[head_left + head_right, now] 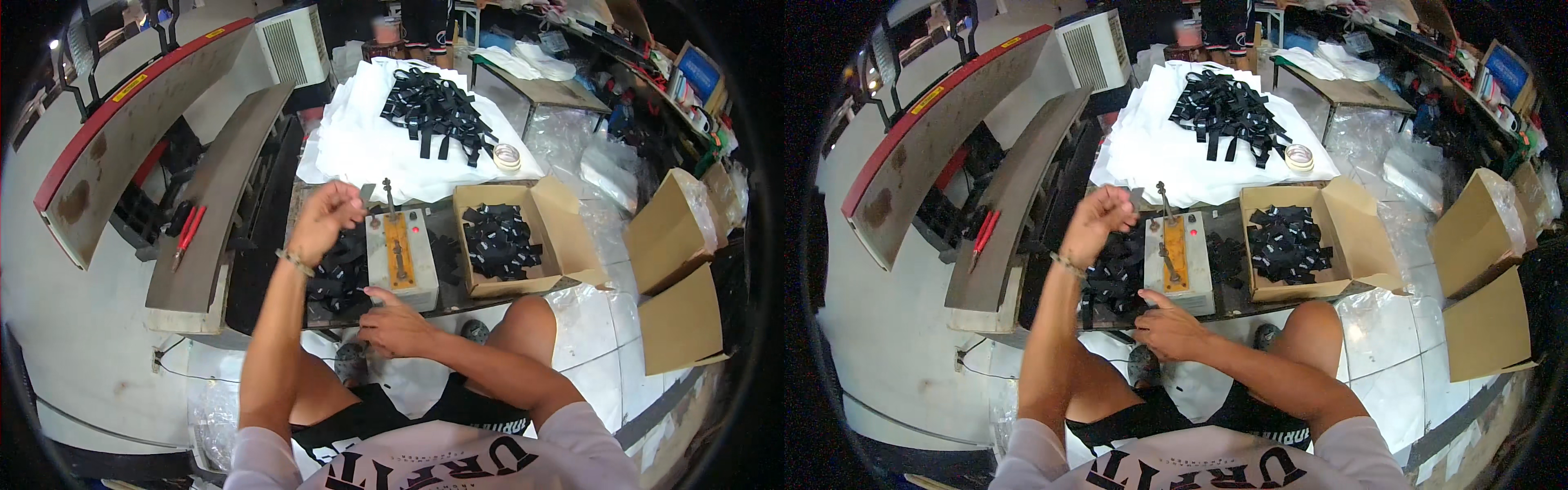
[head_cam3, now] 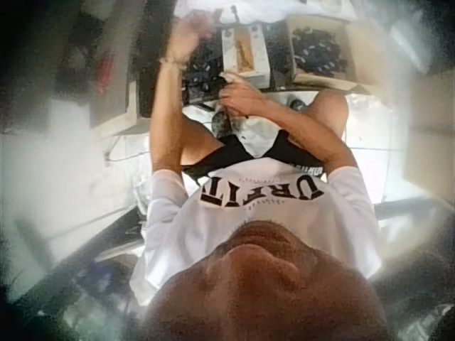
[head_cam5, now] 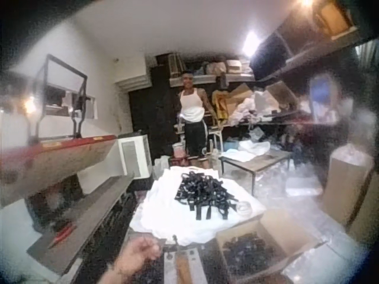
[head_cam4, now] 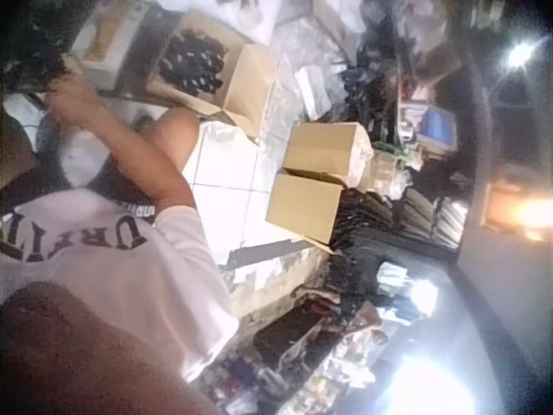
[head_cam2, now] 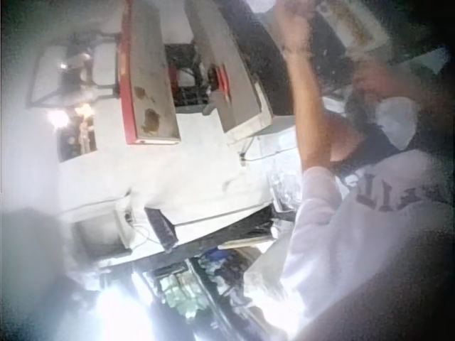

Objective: The person assembles plastic clips and tags onto black straps by hand, taking components from boxes and placing them together on a small workstation fixture.

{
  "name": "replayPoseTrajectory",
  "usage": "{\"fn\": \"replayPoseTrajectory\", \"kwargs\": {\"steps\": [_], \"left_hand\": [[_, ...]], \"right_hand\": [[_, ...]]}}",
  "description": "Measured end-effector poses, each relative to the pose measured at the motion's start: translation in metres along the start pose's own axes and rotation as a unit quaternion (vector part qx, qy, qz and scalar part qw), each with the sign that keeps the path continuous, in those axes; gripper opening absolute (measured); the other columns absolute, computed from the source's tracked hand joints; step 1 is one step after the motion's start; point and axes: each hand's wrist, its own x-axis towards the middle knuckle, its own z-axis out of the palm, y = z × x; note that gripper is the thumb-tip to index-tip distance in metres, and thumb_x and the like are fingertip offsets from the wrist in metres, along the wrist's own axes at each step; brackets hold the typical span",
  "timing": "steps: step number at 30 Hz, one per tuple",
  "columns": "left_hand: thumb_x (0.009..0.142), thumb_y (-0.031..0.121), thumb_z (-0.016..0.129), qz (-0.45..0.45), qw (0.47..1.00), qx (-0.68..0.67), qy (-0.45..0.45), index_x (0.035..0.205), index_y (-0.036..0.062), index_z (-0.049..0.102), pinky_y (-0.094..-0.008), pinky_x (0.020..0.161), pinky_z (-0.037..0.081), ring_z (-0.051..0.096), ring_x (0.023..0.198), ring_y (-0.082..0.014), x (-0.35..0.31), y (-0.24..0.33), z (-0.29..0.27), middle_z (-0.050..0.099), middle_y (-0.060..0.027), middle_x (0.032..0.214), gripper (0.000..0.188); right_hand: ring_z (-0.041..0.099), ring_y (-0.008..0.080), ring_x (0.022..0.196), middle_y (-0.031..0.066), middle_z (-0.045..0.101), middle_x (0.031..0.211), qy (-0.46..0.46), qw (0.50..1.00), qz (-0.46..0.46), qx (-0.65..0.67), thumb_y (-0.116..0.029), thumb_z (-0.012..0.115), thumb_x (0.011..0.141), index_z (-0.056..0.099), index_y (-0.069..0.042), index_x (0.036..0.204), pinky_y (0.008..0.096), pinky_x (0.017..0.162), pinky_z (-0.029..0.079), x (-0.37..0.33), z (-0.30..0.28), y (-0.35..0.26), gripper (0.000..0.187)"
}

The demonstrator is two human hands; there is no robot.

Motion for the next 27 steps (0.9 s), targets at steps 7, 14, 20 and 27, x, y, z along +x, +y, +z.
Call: {"fn": "replayPoseTrajectory", "kwargs": {"steps": [7, 14, 20, 27], "left_hand": [[0.092, 0.006, 0.066, 0.072, 0.990, 0.003, 0.124, 0.102, 0.0007, 0.065, -0.0233, 0.066, 0.045, 0.057, 0.075, -0.0067, -0.015, -0.054, 0.033, 0.064, 0.0002, 0.083, 0.011], [0.091, 0.006, 0.067, 0.157, 0.969, 0.135, 0.132, 0.105, -0.0014, 0.063, -0.0234, 0.068, 0.048, 0.060, 0.074, -0.0075, 0.002, -0.055, 0.039, 0.067, -0.0013, 0.086, 0.016], [0.084, 0.006, 0.069, 0.173, 0.954, 0.195, 0.151, 0.096, -0.0009, 0.067, -0.0286, 0.063, 0.051, 0.066, 0.068, -0.0144, -0.003, -0.036, 0.050, 0.071, -0.0099, 0.080, 0.014], [0.089, 0.004, 0.068, 0.167, 0.962, 0.167, 0.140, 0.096, -0.0040, 0.065, -0.0233, 0.060, 0.050, 0.062, 0.068, -0.0074, 0.002, -0.044, 0.048, 0.068, -0.0047, 0.076, 0.010]], "right_hand": [[0.064, 0.0201, 0.082, 0.0035, 0.057, 0.075, 0.006, 1.000, 0.013, 0.004, -0.012, 0.064, 0.074, 0.065, -0.012, 0.080, 0.0443, 0.112, 0.031, 0.007, 0.005, 0.005, 0.006], [0.063, 0.0216, 0.081, 0.0044, 0.056, 0.075, 0.095, 0.995, 0.007, -0.011, -0.012, 0.064, 0.072, 0.064, -0.009, 0.077, 0.0469, 0.110, 0.037, 0.007, 0.004, 0.009, 0.005], [0.063, 0.0215, 0.081, 0.0037, 0.055, 0.073, 0.076, 0.997, 0.002, -0.019, -0.012, 0.067, 0.068, 0.061, -0.011, 0.074, 0.0456, 0.111, 0.036, 0.005, 0.001, 0.011, 0.008], [0.063, 0.0192, 0.083, 0.0023, 0.056, 0.075, 0.024, 0.997, -0.010, -0.066, -0.018, 0.071, 0.063, 0.063, -0.013, 0.077, 0.0436, 0.110, 0.036, 0.004, 0.006, 0.014, 0.017]]}}
